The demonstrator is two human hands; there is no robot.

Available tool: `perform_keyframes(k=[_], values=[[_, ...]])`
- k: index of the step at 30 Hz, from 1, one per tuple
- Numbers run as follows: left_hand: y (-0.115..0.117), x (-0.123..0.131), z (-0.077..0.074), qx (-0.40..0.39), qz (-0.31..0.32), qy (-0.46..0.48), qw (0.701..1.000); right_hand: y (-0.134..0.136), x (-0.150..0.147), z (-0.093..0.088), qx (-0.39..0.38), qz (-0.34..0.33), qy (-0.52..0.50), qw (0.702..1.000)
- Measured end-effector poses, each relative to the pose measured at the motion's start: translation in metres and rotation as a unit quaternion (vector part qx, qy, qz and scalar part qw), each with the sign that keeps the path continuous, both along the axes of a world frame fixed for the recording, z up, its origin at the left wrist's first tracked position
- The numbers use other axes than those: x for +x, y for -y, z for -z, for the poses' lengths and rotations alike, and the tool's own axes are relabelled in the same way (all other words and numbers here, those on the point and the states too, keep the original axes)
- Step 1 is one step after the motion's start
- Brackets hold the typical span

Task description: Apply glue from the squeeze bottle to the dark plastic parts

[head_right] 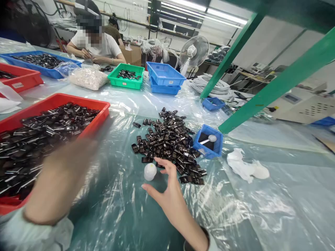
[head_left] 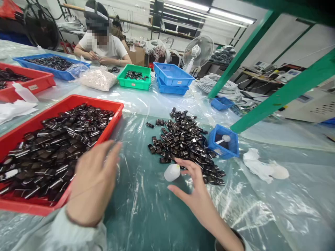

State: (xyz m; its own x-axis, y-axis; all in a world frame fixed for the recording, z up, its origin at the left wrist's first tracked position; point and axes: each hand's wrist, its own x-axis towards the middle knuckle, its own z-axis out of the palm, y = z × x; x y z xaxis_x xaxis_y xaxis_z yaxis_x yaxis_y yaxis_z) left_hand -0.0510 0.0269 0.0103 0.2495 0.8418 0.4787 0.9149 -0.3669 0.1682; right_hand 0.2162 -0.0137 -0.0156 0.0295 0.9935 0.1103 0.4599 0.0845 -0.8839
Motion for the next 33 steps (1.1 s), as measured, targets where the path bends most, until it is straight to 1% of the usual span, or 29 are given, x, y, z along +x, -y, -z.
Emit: perform_keyframes(k=[1,3,5,7,9,11,14,17,20,23,26,29,33], values=[[-0.003,0.018,0.005,-0.025,0.027,-0.014,0.999,-0.001,-0.002,0.004,-0.024,-0.018,0.006,1.0],[-0.012,0.051,0.015,-0.065,0.054,-0.024,0.996,-0.003,-0.006,0.01,-0.048,-0.034,0.013,0.998],[-0.028,0.075,0.025,-0.104,0.039,-0.012,0.994,-0.003,-0.008,0.013,-0.05,-0.031,0.018,0.998],[-0.046,0.088,0.032,-0.123,0.012,0.011,0.992,-0.002,-0.006,0.013,-0.044,-0.023,0.024,0.999],[-0.059,0.095,0.038,-0.138,0.002,0.039,0.99,-0.001,-0.003,0.012,-0.038,-0.017,0.028,0.999],[-0.066,0.097,0.043,-0.153,0.017,0.073,0.985,0.0,-0.001,0.01,-0.033,-0.014,0.03,0.999],[-0.065,0.094,0.048,-0.184,0.061,0.141,0.971,0.001,0.001,0.006,-0.016,-0.013,0.029,0.999],[-0.055,0.085,0.052,-0.219,0.103,0.209,0.947,0.001,0.003,0.003,0.004,-0.009,0.027,1.0],[-0.039,0.073,0.053,-0.248,0.135,0.242,0.928,0.003,0.004,0.001,0.01,-0.001,0.025,1.0],[-0.021,0.063,0.051,-0.265,0.136,0.234,0.926,0.004,0.005,0.0,0.013,0.007,0.02,1.0],[-0.008,0.058,0.048,-0.266,0.119,0.195,0.936,0.005,0.006,-0.002,0.015,0.005,0.014,1.0],[-0.003,0.058,0.048,-0.265,0.094,0.138,0.95,0.008,0.008,-0.005,0.0,-0.008,-0.008,1.0],[-0.004,0.058,0.052,-0.269,0.071,0.087,0.956,0.015,0.012,-0.007,-0.018,-0.017,-0.038,0.999]])
